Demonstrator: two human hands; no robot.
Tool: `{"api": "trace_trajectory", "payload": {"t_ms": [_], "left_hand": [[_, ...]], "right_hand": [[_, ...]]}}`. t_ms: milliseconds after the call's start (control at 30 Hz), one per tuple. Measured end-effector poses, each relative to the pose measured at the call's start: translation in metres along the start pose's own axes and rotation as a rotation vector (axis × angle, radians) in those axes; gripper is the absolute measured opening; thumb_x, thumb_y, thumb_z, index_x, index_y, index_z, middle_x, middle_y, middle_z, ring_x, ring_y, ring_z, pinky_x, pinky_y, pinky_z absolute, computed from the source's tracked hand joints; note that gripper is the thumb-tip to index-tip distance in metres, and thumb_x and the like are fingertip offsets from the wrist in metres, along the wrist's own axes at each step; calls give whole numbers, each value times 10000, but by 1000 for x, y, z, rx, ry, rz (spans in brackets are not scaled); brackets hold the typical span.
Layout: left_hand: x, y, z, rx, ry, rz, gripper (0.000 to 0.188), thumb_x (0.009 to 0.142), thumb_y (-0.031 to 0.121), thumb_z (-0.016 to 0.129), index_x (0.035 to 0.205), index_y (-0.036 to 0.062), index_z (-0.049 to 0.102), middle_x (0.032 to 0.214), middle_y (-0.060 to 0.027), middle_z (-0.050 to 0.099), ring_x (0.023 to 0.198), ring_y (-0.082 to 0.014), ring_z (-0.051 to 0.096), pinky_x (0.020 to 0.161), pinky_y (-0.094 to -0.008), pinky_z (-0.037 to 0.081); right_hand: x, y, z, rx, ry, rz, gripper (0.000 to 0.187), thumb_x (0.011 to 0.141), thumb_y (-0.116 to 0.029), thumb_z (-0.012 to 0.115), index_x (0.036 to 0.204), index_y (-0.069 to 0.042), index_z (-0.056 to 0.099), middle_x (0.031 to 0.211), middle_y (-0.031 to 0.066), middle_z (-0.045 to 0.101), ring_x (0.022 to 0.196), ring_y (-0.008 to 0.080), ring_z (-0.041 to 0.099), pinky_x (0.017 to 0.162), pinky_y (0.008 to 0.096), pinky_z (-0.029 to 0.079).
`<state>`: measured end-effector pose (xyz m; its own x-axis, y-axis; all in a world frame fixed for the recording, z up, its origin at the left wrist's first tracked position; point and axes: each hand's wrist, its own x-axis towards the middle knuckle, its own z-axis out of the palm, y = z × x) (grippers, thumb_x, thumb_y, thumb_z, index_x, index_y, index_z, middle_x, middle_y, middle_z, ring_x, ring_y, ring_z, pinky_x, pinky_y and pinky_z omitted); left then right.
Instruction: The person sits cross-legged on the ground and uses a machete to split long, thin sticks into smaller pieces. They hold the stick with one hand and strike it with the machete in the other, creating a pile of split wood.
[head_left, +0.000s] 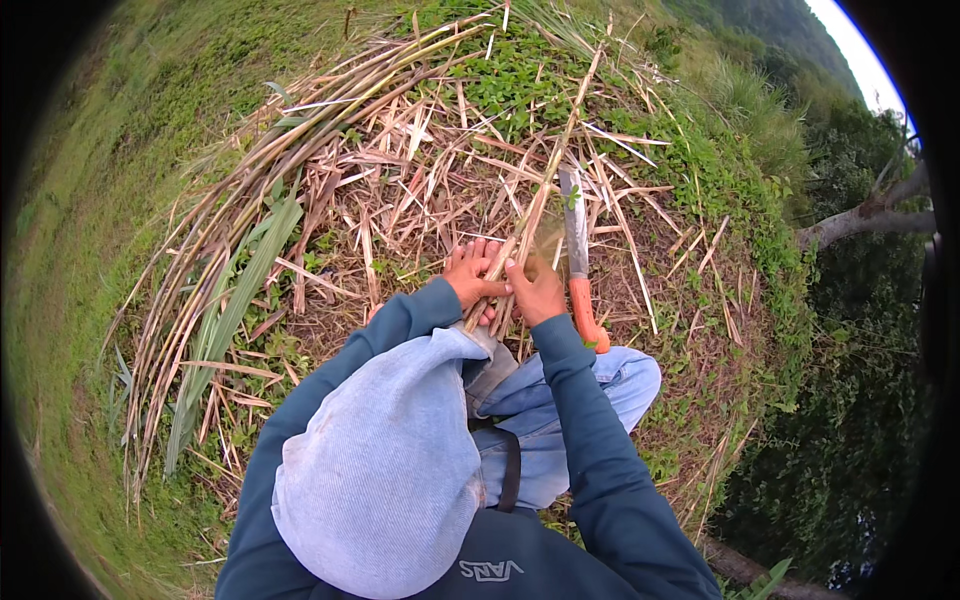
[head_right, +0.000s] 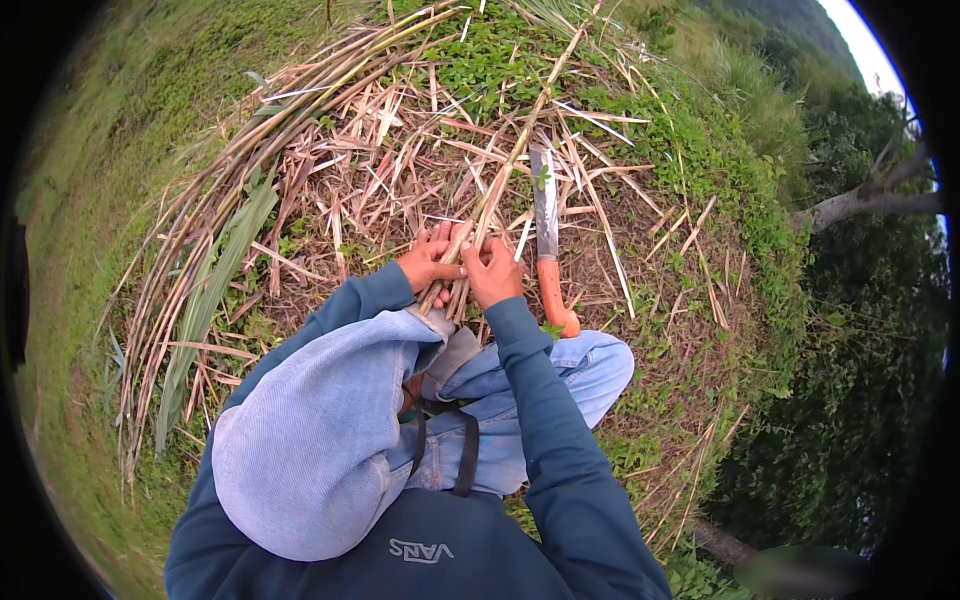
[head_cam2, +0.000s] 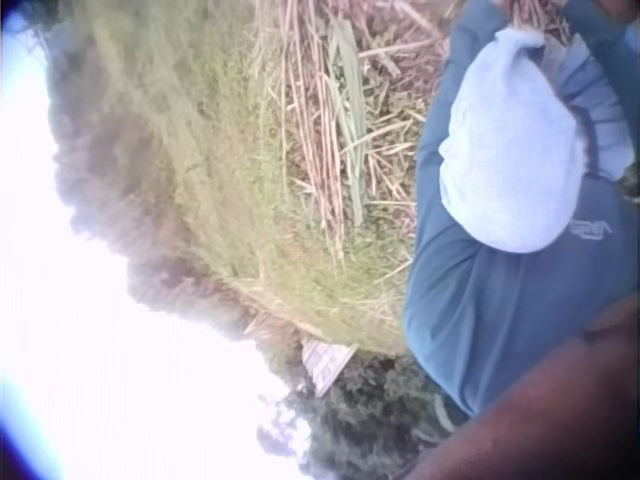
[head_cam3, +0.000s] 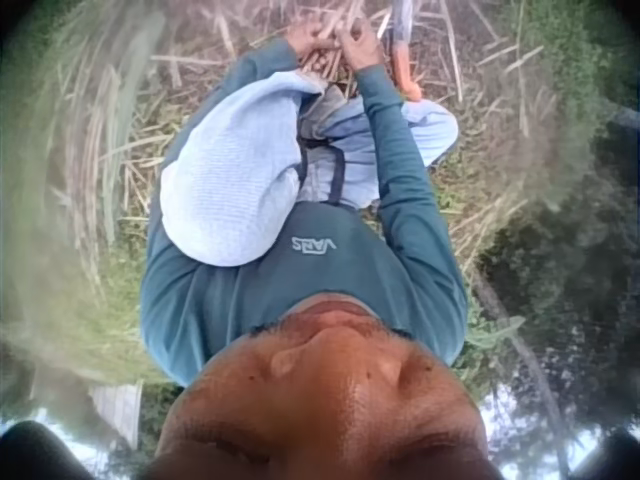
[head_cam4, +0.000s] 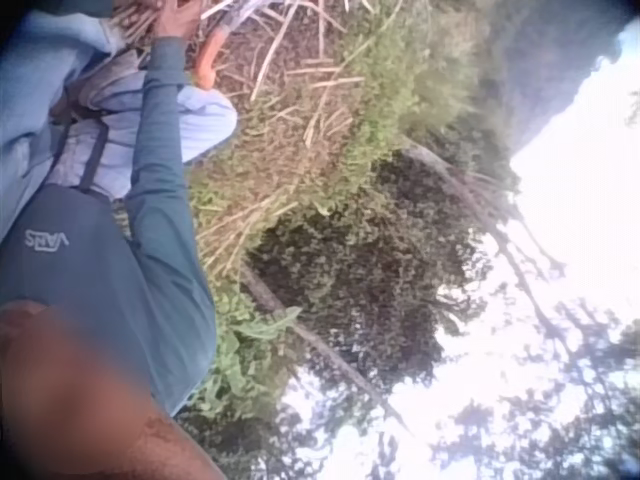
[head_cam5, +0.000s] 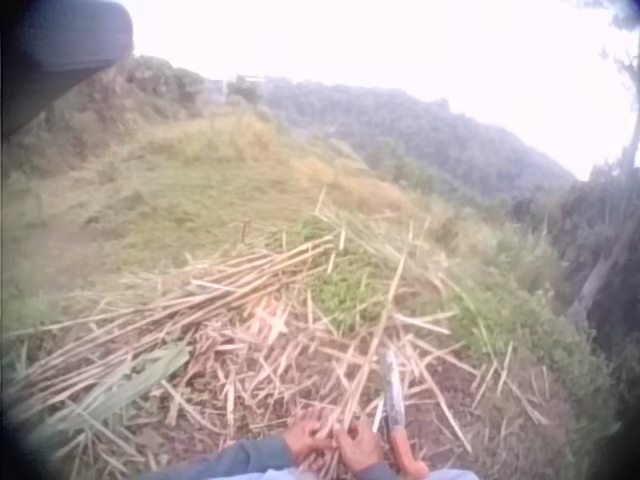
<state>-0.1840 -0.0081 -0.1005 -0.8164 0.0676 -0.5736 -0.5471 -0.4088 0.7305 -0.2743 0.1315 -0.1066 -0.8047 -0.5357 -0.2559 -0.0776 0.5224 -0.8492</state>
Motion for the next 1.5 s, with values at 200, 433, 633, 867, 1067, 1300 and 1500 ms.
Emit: {"api": "trace_trajectory", "payload": {"t_ms": [200,433,633,867,1067,1300,1500], "left_hand": [[11,-18,-4,244,89,69,523,948,341,527,1359,44,398,918,-129,610,649,-187,632,617,-298,522],[34,-52,-14,649,289,276,588,1005,430,266,1489,101,208,1554,-180,122,1402,-462,108,1145,-507,70],[2,-20,-5,668,306,239,545,1009,379,256,1478,103,250,1521,-188,233,1401,-415,177,1156,-467,97],[-14,-6,-5,693,396,117,549,977,404,332,1457,139,315,1484,-164,323,1367,-355,298,1108,-438,289],[-30,-3,-6,688,415,99,520,968,382,372,1438,161,353,1465,-136,362,1311,-353,388,1062,-413,378],[-10,-46,-21,158,451,93,337,974,428,440,962,100,514,775,-80,513,669,-184,529,592,-300,411],[6,-12,-7,-211,404,-41,387,999,441,376,1210,154,528,571,36,374,399,-72,308,354,-248,242]], "right_hand": [[7,3,0,-87,76,-170,341,898,-310,528,916,26,590,782,255,613,765,400,615,694,459,467],[-5,-23,13,783,-159,403,218,992,-308,422,882,-121,404,561,-26,372,392,76,372,320,244,316],[-8,-23,-11,674,-245,408,325,1001,-397,399,822,-126,402,520,-13,349,338,86,313,291,257,269],[20,2,-85,249,-417,254,348,990,-379,430,779,-104,462,531,9,411,380,112,365,358,288,311],[71,-7,-146,-576,-457,-374,378,990,-338,417,856,-8,544,637,216,548,626,424,529,605,493,428],[176,54,-306,-1222,207,-164,429,989,-417,358,999,-42,566,766,250,630,748,438,617,652,538,490],[95,102,-368,-1597,518,178,620,914,-584,442,1332,-126,471,1300,226,490,1165,417,481,929,478,435]]}}
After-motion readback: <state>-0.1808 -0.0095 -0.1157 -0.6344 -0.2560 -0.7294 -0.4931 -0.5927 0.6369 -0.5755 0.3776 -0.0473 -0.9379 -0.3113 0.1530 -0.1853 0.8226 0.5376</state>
